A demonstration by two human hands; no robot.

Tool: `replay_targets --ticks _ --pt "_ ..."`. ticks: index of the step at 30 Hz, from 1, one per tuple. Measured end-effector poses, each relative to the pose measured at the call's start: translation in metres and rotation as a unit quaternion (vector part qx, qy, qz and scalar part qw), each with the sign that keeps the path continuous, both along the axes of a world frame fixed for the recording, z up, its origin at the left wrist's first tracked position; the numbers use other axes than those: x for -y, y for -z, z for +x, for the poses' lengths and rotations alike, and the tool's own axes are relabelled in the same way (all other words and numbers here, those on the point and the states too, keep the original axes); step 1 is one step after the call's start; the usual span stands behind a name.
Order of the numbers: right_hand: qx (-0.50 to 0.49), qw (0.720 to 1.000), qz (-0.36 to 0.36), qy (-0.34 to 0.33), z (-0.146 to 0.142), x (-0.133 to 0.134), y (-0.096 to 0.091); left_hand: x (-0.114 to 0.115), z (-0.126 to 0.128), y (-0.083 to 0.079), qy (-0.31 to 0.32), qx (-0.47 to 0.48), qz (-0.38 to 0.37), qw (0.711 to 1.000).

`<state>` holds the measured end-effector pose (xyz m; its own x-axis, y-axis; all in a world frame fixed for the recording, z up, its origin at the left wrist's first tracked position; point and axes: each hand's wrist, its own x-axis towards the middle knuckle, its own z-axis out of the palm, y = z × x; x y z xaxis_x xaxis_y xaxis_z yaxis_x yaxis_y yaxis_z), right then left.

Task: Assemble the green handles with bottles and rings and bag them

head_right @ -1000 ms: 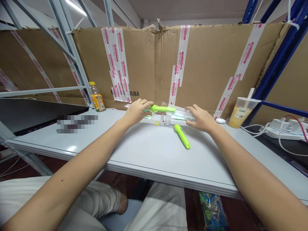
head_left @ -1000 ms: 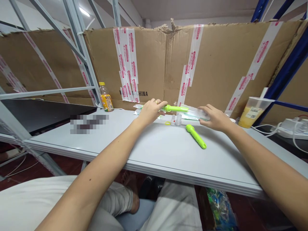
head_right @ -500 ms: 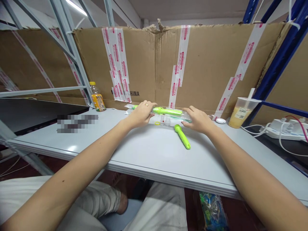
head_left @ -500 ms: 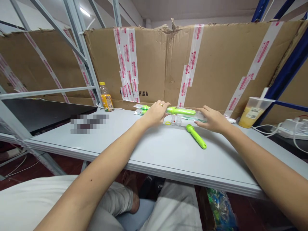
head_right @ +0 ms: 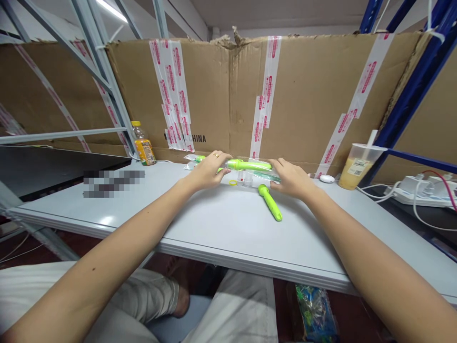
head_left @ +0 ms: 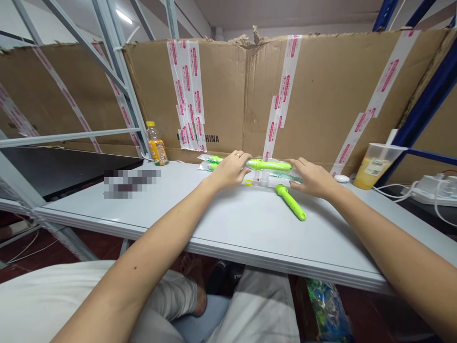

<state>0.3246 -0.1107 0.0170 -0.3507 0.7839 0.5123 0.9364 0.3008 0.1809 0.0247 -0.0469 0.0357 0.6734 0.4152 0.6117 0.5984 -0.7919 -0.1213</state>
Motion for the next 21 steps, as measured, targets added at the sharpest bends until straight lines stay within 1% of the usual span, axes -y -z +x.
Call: replay_targets --ticks 3,9,12,17,21 --pt "0.004 1.000 -0.003 0.002 -0.001 0.001 -0.001 0.000 0.001 0.002 0.005 0.013 -0.014 1.000" --pt "0.003 1.000 -0.005 -0.021 -0.004 0.003 -0.001 0.001 0.004 0.002 -0.034 0.017 0.033 0.999" --pt "0.001 0.999 -0.005 -0.036 -0.007 0.005 -0.002 0.004 0.004 0.001 -0.039 0.010 0.040 0.998" --pt "0.002 0.999 0.016 -0.046 -0.009 0.007 -0.003 0.010 0.005 -0.001 -0.026 0.008 0.015 1.000" --pt "0.006 0.999 0.033 -0.033 -0.009 0.006 -0.002 0.014 0.010 -0.001 -0.002 0.017 -0.012 1.000"
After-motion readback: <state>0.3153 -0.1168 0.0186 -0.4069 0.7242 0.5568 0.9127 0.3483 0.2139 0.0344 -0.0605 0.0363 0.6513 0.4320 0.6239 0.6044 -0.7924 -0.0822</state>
